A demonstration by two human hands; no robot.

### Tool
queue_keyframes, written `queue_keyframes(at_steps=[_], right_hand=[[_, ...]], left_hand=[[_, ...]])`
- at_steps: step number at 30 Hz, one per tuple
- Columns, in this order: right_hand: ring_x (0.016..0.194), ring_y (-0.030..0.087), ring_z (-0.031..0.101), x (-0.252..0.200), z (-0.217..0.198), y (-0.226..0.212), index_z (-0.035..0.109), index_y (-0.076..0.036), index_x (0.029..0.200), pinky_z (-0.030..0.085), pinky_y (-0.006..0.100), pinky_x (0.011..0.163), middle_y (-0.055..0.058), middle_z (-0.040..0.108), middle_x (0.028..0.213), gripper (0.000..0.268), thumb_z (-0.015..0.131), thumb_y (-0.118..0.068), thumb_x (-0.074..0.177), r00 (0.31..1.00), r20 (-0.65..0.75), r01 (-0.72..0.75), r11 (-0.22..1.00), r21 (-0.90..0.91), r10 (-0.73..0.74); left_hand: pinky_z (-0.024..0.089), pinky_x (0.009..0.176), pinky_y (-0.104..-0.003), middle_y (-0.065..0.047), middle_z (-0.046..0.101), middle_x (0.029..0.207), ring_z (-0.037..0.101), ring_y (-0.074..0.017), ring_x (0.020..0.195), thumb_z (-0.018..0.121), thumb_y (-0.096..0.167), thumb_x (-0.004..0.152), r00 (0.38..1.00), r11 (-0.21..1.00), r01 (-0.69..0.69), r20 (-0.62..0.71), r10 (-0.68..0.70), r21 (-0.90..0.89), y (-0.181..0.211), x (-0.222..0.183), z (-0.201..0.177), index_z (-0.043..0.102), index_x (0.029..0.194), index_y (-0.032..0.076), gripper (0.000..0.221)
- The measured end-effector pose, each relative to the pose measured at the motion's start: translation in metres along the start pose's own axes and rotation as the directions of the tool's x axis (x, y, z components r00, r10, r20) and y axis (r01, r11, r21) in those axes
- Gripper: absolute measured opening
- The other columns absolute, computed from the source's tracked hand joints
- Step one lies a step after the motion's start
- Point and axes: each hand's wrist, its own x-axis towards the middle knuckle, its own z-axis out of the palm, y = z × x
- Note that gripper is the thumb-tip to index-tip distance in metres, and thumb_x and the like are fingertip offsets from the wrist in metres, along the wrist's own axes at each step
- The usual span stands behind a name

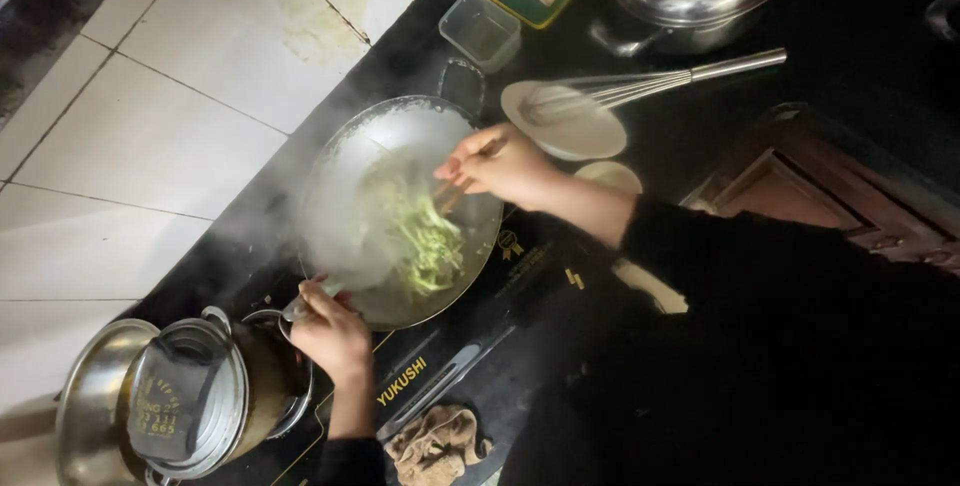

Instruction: Stir-fry vegetables in a wok and add seasoning.

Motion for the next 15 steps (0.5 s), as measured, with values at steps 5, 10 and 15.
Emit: queue_keyframes(at_steps=[5, 10, 15], right_hand=[[0.106, 0.036, 0.078, -0.006, 0.008, -0.008, 0.071, 0.006, 0.079, 0.073, 0.044, 0.089, 0.029, 0.077, 0.108, 0.024, 0.058, 0.019, 0.094, 0.834, 0.208, 0.477, 0.858, 0.193, -0.511], [0.111, 0.027, 0.08, -0.033, 0.005, -0.059, 0.074, -0.007, 0.079, 0.067, 0.035, 0.095, 0.018, 0.081, 0.114, 0.032, 0.054, 0.015, 0.092, 0.77, 0.312, 0.605, 0.792, -0.081, -0.556], [0.112, 0.027, 0.081, -0.056, 0.009, -0.062, 0.073, -0.009, 0.077, 0.068, 0.031, 0.105, 0.019, 0.082, 0.116, 0.033, 0.056, 0.012, 0.097, 0.78, 0.374, 0.595, 0.78, -0.194, -0.502]], left_hand=[[0.048, 0.049, -0.037, -0.008, 0.064, 0.064, 0.065, -0.0211, 0.053, 0.044, 0.018, 0.119, 0.937, 0.947, -0.321, -0.14, 0.32, 0.012, 0.025, -0.007, -0.012, 0.06, 0.079, 0.002, 0.046], [0.05, 0.038, -0.034, -0.014, 0.065, 0.064, 0.063, -0.0244, 0.045, 0.036, 0.01, 0.121, 0.806, 0.807, -0.573, -0.079, 0.587, 0.143, 0.039, -0.005, -0.039, 0.062, 0.079, -0.007, 0.052], [0.058, 0.065, -0.038, -0.025, 0.074, 0.102, 0.072, -0.0331, 0.076, 0.037, 0.005, 0.117, 0.748, 0.73, -0.656, 0.032, 0.663, 0.191, 0.052, -0.02, -0.061, 0.071, 0.118, -0.014, 0.039]])
